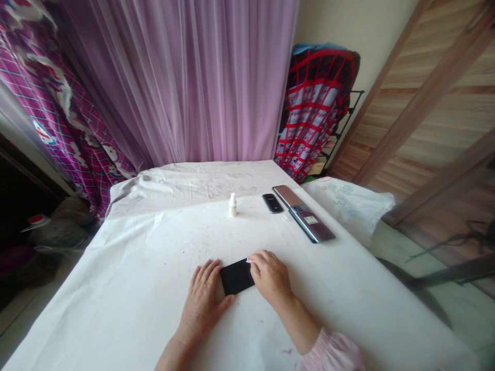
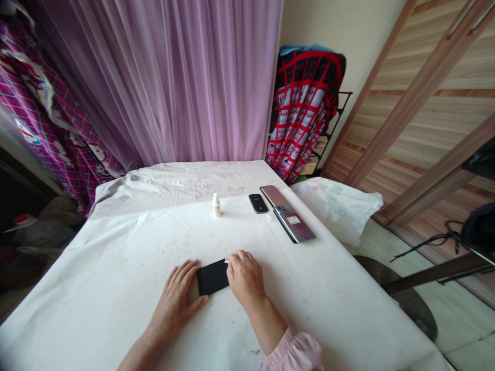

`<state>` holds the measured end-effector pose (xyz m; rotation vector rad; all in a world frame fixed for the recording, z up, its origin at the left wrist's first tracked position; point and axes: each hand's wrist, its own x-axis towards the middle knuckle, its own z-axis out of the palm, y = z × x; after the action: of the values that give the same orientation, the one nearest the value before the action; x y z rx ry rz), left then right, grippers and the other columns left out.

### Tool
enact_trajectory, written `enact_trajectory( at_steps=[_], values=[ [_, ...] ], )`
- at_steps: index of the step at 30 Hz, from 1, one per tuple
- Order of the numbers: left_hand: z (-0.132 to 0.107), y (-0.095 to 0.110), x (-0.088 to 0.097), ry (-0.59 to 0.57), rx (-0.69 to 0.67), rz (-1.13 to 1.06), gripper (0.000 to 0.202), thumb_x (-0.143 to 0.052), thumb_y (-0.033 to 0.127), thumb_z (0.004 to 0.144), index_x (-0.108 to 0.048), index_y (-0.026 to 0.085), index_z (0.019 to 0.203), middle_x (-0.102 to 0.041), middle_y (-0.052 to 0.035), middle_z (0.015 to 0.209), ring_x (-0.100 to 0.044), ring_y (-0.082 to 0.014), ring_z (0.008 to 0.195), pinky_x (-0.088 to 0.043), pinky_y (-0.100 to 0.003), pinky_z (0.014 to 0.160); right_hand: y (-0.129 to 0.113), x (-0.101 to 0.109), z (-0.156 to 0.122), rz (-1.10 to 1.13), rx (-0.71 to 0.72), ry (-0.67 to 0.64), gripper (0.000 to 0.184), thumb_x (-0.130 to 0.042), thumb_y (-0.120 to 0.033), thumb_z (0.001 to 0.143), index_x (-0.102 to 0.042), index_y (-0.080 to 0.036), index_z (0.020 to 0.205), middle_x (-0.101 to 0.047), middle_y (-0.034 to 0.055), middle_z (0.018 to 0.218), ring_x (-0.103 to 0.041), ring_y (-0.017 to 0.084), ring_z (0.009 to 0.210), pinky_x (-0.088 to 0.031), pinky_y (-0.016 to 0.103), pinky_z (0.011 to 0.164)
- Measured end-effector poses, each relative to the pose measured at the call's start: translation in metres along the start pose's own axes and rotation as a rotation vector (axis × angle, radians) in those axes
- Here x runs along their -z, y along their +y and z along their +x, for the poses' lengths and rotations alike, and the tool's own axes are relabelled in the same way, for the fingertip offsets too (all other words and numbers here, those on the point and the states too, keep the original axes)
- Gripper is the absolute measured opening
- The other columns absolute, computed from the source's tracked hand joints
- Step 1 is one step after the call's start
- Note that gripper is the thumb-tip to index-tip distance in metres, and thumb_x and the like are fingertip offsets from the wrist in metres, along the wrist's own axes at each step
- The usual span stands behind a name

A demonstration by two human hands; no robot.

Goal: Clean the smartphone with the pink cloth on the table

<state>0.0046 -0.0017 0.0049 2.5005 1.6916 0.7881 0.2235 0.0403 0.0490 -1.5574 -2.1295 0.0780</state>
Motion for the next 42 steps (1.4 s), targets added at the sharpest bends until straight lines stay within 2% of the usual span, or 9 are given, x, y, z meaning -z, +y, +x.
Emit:
enact_trajectory(
  at_steps=[11,23,29,35,42],
  values=[
    [0.0,0.001,0.0,-0.015,0.018,-0.003,0.065,-0.065,0.049,0.081,-0.047,0.022,0.138,-0.055,-0.0141,0.14,-0.047,-0.0336,0.132,-0.035,-0.055,0.11,-0.021,-0.007,-0.005,0.073,0.095,-0.003,0.019,-0.055,-0.009,0.087,-0.068,-0.023,0.092,-0.068,0.0028,0.092,-0.059,0.018,0.088,-0.043,0.027,0.078],
    [0.0,-0.001,-0.003,-0.014,0.016,0.008,0.064,-0.065,0.05,0.081,-0.049,0.021,0.136,-0.056,-0.0134,0.139,-0.047,-0.0325,0.132,-0.036,-0.054,0.11,-0.045,-0.007,-0.009,0.103,0.232,-0.118,0.017,-0.056,-0.014,0.092,-0.068,-0.024,0.094,-0.07,0.0007,0.094,-0.058,0.017,0.087,-0.042,0.027,0.076],
    [0.0,-0.001,-0.002,-0.005,0.0,0.018,0.064,-0.065,0.051,0.081,-0.049,0.02,0.135,-0.057,-0.0141,0.138,-0.048,-0.0332,0.131,-0.037,-0.055,0.109,-0.036,-0.004,-0.007,0.101,0.173,-0.115,0.018,-0.055,-0.014,0.091,-0.069,-0.025,0.095,-0.07,0.0007,0.095,-0.059,0.018,0.088,-0.042,0.028,0.077],
    [0.0,-0.003,-0.003,-0.01,-0.006,0.023,0.063,-0.062,0.052,0.083,-0.047,0.019,0.135,-0.055,-0.0153,0.139,-0.047,-0.0338,0.132,-0.038,-0.056,0.108,-0.014,-0.001,-0.002,0.051,0.071,-0.047,0.025,-0.054,-0.008,0.088,-0.07,-0.025,0.096,-0.071,0.002,0.094,-0.061,0.018,0.088,-0.043,0.026,0.077],
    [-0.001,-0.003,-0.003,-0.008,-0.008,0.024,0.064,-0.061,0.053,0.085,-0.046,0.019,0.137,-0.055,-0.0142,0.14,-0.047,-0.033,0.132,-0.036,-0.055,0.109,0.009,-0.001,-0.001,0.018,-0.025,0.01,0.029,-0.052,-0.008,0.088,-0.072,-0.027,0.1,-0.071,0.0028,0.099,-0.062,0.017,0.09,-0.045,0.025,0.078]
  ],
)
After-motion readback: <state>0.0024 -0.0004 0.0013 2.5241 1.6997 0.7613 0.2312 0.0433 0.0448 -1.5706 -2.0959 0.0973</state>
